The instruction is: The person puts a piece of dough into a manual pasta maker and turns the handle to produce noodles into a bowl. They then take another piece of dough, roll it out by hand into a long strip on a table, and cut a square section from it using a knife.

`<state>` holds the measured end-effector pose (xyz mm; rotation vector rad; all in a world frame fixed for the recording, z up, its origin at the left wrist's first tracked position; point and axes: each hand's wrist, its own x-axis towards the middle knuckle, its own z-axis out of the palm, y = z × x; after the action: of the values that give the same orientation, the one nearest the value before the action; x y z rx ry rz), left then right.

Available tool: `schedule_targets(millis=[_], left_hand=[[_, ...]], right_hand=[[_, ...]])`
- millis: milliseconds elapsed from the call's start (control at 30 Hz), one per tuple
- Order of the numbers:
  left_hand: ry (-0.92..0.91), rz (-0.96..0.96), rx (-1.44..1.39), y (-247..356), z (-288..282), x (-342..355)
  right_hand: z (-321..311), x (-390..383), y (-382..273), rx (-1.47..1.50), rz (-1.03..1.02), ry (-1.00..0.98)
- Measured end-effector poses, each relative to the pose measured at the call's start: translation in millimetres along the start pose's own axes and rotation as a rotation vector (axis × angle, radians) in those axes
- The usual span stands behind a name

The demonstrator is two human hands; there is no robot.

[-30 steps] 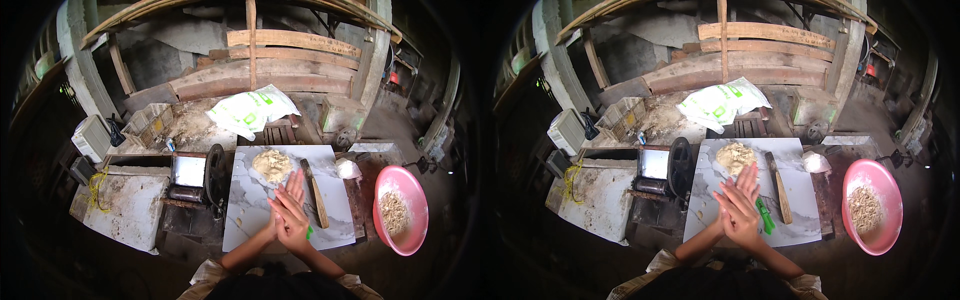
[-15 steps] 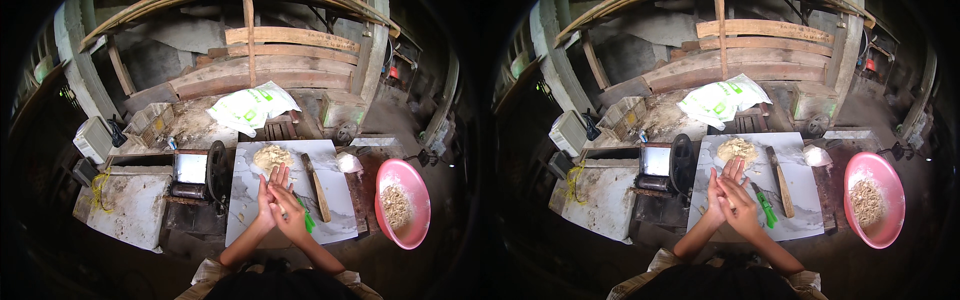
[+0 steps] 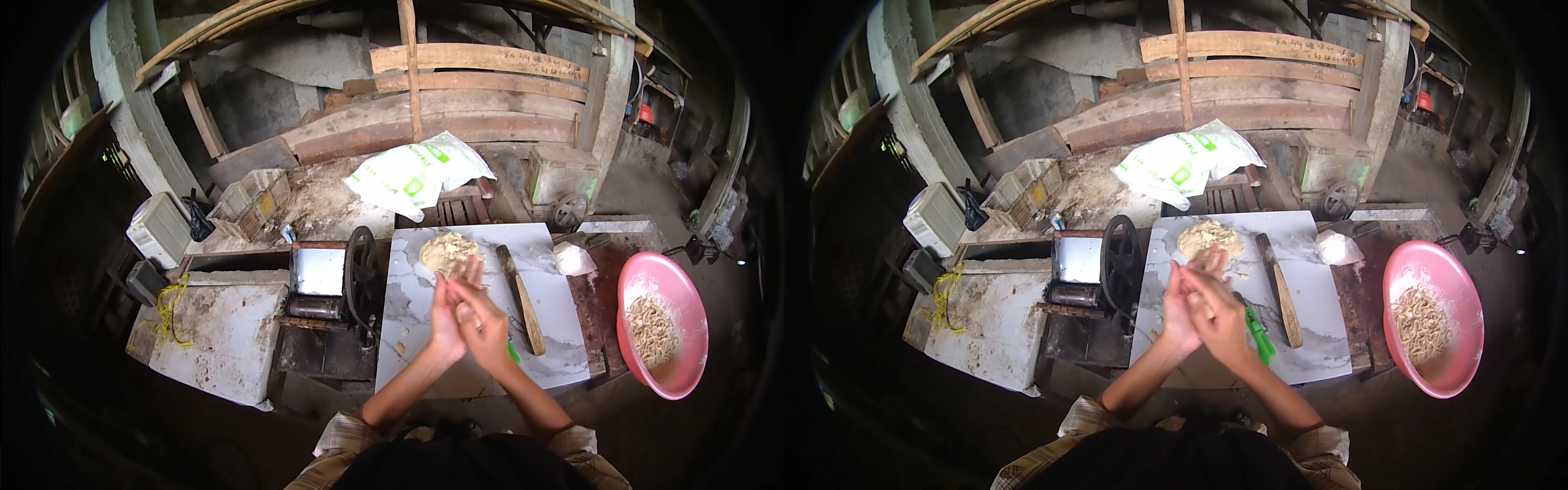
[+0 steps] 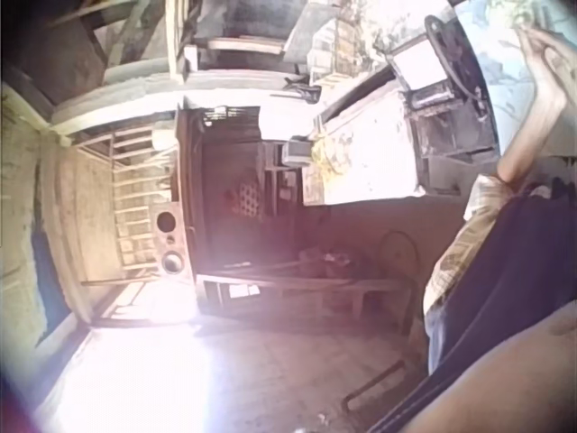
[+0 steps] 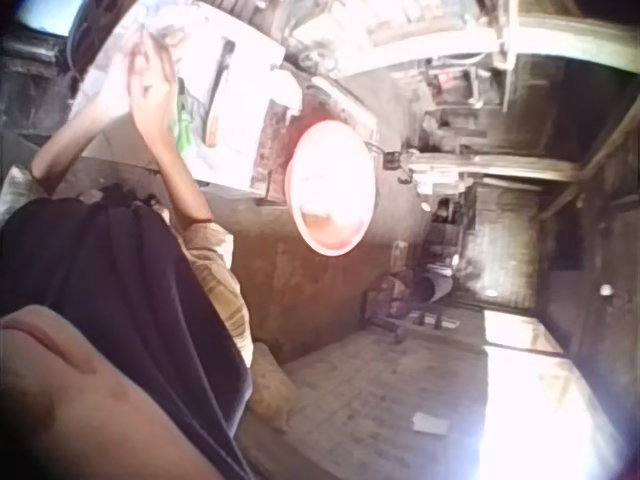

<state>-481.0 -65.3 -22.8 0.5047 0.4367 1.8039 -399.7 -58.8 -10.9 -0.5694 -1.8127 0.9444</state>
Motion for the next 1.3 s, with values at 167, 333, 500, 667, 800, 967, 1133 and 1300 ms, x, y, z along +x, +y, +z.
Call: schedule_targets(millis=[167,333,500,667,800,967,1133,1300], left_hand=[[-0.181,-0.053,0.094,-19.7,-35.0,-0.5],[0.22,0.152,0.088,-0.5,-6.7,15.1],[0.209,0.316,0.14,6.5,-6.9,6.1],[0.14,0.248,0.272,-2.0,-29.1,7.3],[0.004,0.151,0.381,-26.0,-11.0,-2.0],[-0.043,0.189,0.188,-28.7,-9.0,-1.1],[0.165,0.105,0.064,-24.7,-12.9,5.7],[0.154,0.014,0.007,-18.2,-1.9,1.7]], right_hand=[[34.9,6.0,-7.6,-0.565,-0.299,0.183],[22.3,-14.1,8.0,-0.1,-0.039,0.172],[-8.8,10.1,56.7,1.29,0.435,0.24],[8.3,12.1,31.9,1.18,0.6,0.32],[23.4,3.6,27.2,0.721,0.376,0.357],[8.5,0.4,29.4,0.434,0.174,0.464],[1.0,-1.7,32.0,0.385,0.169,0.439],[-0.8,-5.1,39.7,0.415,0.155,0.4]])
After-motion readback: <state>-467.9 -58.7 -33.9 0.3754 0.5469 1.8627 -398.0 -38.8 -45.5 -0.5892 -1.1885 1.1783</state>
